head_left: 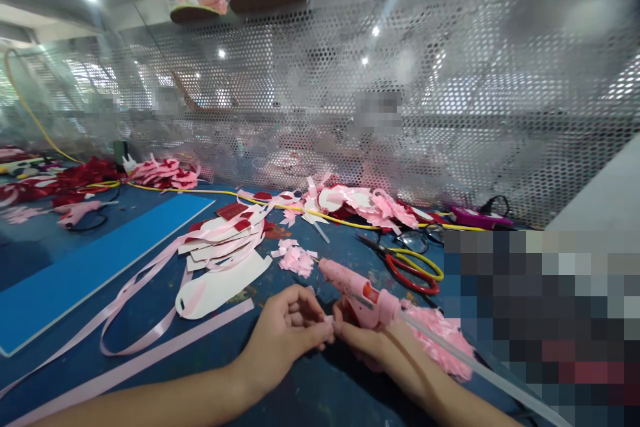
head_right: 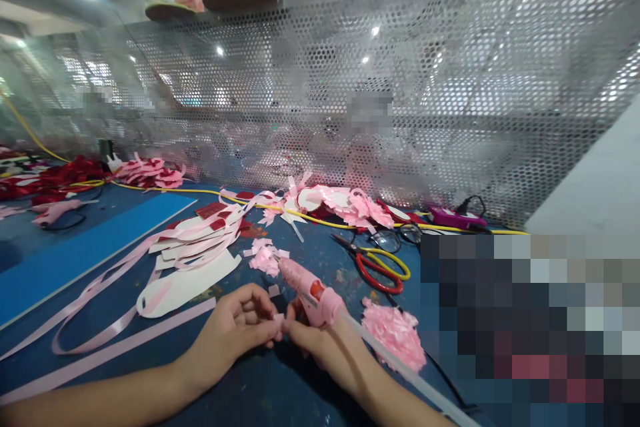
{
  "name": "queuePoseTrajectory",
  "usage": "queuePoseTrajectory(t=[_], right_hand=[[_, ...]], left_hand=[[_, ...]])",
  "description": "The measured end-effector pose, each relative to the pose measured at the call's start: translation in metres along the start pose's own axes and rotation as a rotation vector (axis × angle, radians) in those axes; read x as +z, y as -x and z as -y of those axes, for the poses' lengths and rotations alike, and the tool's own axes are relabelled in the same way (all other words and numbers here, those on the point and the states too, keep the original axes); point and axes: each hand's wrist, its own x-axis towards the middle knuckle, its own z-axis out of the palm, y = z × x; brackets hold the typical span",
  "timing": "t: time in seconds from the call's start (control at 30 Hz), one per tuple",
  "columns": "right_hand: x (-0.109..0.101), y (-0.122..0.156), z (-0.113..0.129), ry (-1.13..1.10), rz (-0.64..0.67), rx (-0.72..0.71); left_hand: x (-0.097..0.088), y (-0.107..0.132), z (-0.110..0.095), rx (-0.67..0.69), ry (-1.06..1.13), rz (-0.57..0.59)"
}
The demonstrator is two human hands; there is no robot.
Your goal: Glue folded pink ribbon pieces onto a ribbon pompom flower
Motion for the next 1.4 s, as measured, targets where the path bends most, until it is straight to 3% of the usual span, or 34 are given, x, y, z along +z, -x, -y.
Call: queuePoseTrajectory(t=[0.13,0.23,0.27,0.37,0.47,0.57,0.67,0.77,0.97,1.4], right_hand=[[-0.002,-0.001,-0.004,-0.039,-0.033,-0.028],[-0.001,-0.001,-0.003,-0.074,-0.116,-0.044],[-0.001,-0.001,-0.003,-0.082,-0.143,-0.054],[0.000,0.001,0.000,-0.091,-0.170,-0.060],[0.000,0.003,0.001,-0.094,-0.152,-0.040],[-0.001,0.004,0.000,-0.087,-0.100,-0.039],[0.001,0.007,0.000,-0.115,0.039,-0.005],[0.008,0.012,0.003,-0.135,0.107,0.071],[0.018,0.018,0.003,-0.162,0.094,0.101],[0.016,0.018,0.002,-0.171,0.180,0.073]], left_hand=[[-0.006,-0.007,-0.004,-0.032,-0.169,-0.067],[-0.024,-0.016,-0.012,-0.075,-0.518,-0.042],[-0.031,-0.018,-0.014,-0.031,-0.679,-0.016],[-0.045,-0.022,-0.017,0.191,-1.142,-0.004],[-0.048,-0.019,-0.015,0.499,-1.439,-0.109],[-0.041,-0.009,-0.012,0.923,-1.515,-0.170],[-0.029,-0.001,-0.016,1.073,-1.410,-0.164],[-0.017,0.001,-0.031,1.043,-1.298,-0.180],[-0.007,-0.006,-0.055,0.796,-1.241,0.123],[-0.013,-0.023,-0.067,0.710,-1.234,0.233]])
